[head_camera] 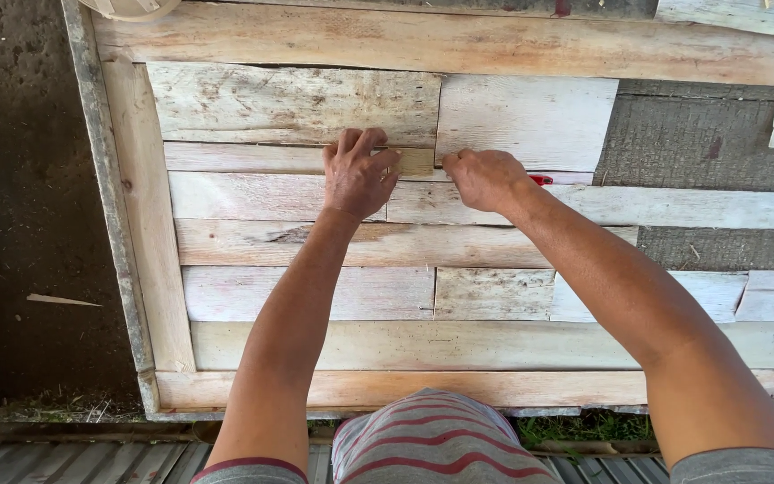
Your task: Trimming and fitting thin wood panels onto a wooden base using a utility knife to create a patterned surface.
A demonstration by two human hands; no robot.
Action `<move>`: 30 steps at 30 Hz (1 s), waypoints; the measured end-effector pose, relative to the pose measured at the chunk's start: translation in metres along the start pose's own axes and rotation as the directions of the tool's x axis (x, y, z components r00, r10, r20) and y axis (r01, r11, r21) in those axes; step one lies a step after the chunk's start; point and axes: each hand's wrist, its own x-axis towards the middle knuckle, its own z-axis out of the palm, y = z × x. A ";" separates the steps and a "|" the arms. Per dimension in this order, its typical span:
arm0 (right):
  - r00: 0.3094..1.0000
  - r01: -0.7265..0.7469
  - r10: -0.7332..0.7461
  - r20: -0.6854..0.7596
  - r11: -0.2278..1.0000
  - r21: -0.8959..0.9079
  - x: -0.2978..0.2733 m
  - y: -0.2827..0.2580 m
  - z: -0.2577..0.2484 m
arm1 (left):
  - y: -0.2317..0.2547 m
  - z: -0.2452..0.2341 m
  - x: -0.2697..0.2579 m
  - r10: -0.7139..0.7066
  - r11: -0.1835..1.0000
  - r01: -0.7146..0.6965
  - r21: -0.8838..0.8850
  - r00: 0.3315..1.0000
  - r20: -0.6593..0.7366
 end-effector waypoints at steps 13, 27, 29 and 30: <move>0.989 -0.006 -0.003 0.150 0.998 0.058 0.003 -0.009 -0.018 | 0.003 -0.004 -0.002 -0.005 1.000 0.005 0.017 1.000 0.013; 1.000 -0.018 0.019 0.014 0.998 -0.066 -0.010 -0.025 -0.034 | -0.001 0.002 0.002 -0.125 0.986 0.134 -0.096 0.988 0.093; 1.000 -0.021 0.021 -0.004 0.997 -0.069 -0.012 -0.024 -0.034 | -0.003 0.002 0.000 -0.141 0.978 0.152 -0.140 0.986 0.086; 1.000 -0.023 0.021 -0.019 0.997 -0.071 -0.013 -0.024 -0.033 | -0.004 0.002 -0.001 -0.159 0.968 0.171 -0.184 0.984 0.082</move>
